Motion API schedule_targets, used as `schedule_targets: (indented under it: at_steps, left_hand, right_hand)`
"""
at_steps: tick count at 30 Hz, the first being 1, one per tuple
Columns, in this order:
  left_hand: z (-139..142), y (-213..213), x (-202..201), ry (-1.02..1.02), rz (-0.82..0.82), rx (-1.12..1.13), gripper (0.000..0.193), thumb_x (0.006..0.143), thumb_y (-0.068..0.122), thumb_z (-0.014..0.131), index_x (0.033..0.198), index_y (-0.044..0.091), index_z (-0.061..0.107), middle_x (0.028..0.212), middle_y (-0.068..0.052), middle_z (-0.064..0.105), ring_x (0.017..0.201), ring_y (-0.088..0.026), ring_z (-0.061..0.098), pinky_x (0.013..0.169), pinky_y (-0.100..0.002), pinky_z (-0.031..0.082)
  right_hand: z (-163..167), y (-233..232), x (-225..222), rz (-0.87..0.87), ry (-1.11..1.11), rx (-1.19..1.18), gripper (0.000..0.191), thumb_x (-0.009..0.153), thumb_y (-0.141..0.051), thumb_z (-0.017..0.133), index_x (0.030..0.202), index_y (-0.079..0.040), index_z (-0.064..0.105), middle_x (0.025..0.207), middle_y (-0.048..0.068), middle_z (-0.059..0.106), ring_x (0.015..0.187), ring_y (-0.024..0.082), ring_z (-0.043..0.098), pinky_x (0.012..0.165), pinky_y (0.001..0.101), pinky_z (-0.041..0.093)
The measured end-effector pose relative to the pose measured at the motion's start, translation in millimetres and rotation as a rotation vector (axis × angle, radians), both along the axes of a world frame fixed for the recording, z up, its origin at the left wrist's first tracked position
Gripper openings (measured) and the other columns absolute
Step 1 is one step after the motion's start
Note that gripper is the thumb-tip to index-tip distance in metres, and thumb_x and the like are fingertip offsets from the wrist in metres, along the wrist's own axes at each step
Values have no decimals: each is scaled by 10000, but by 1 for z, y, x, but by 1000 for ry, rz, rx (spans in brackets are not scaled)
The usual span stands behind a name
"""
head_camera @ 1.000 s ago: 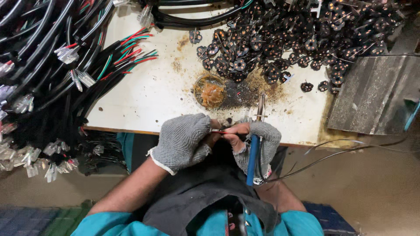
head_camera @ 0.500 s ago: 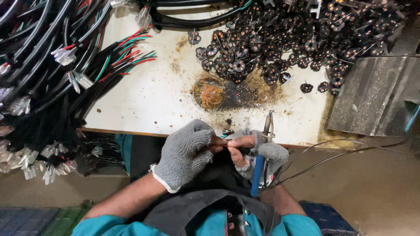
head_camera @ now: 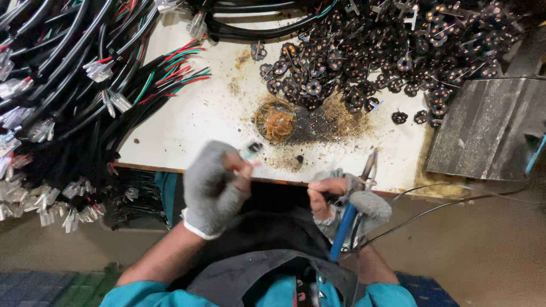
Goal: The person solders wires to small black electrical connectors at a workbench. They hold a connector in one gloved hand, position a stripped wire end against its terminal, and apply a soldering iron to join them, repeating the process for successive connectors and setting finished pieces on the bench.
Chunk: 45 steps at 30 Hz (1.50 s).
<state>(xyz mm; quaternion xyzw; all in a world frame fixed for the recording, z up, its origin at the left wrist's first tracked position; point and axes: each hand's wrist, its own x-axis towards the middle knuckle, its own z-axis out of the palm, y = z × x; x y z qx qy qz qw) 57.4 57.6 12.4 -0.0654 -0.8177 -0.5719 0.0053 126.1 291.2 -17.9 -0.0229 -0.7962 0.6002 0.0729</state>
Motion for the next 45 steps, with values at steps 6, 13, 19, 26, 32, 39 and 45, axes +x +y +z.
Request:
schedule_targets:
  at_steps: [6,13,19,26,32,39,45]
  left_hand:
    - [-20,-5,-41,14,136,-162,142,894,54,764,949,57,633,1007,-123,597,904,-272,631,791,-357,526]
    - [-23,1,-53,71,44,-256,186,829,62,784,944,73,637,1014,-125,597,974,-305,627,846,-395,528]
    - [-22,4,-56,91,11,-352,195,799,98,794,912,93,635,987,-123,607,977,-328,629,813,-417,523]
    - [-23,5,-53,113,36,-328,188,830,105,799,907,97,627,970,-116,603,946,-320,634,799,-417,533]
    - [-31,4,-50,71,53,-366,182,834,111,826,872,99,648,831,-96,585,740,-272,615,656,-389,498]
    - [-8,-4,-45,259,30,-288,190,852,102,796,838,86,607,779,-92,582,722,-294,598,664,-392,480]
    - [3,-23,-19,-333,-460,25,102,811,144,740,813,87,656,746,-52,627,691,-193,620,653,-321,503]
  right_hand:
    - [-26,-4,-18,-121,185,10,595,962,25,755,1281,-160,289,1003,189,699,865,227,743,828,346,610]
    - [-16,7,-9,-79,-2,76,545,925,45,762,1218,-162,352,984,190,729,891,263,736,848,381,599]
    - [-24,3,-13,-34,109,41,588,962,10,746,1247,-190,272,1055,150,706,912,230,724,897,381,588]
    - [-31,1,-11,-56,154,-6,603,941,42,748,1262,-180,288,1032,176,702,933,243,730,858,371,600]
    - [-22,-4,-17,-51,172,72,587,925,46,749,1260,-143,305,1025,184,700,937,264,736,847,381,609]
    - [2,-1,-26,1,10,163,199,887,38,781,1011,-45,650,925,172,750,846,251,735,774,381,587]
    - [0,-1,-35,160,327,158,323,844,-8,836,847,-129,536,928,162,767,793,213,730,715,304,579]
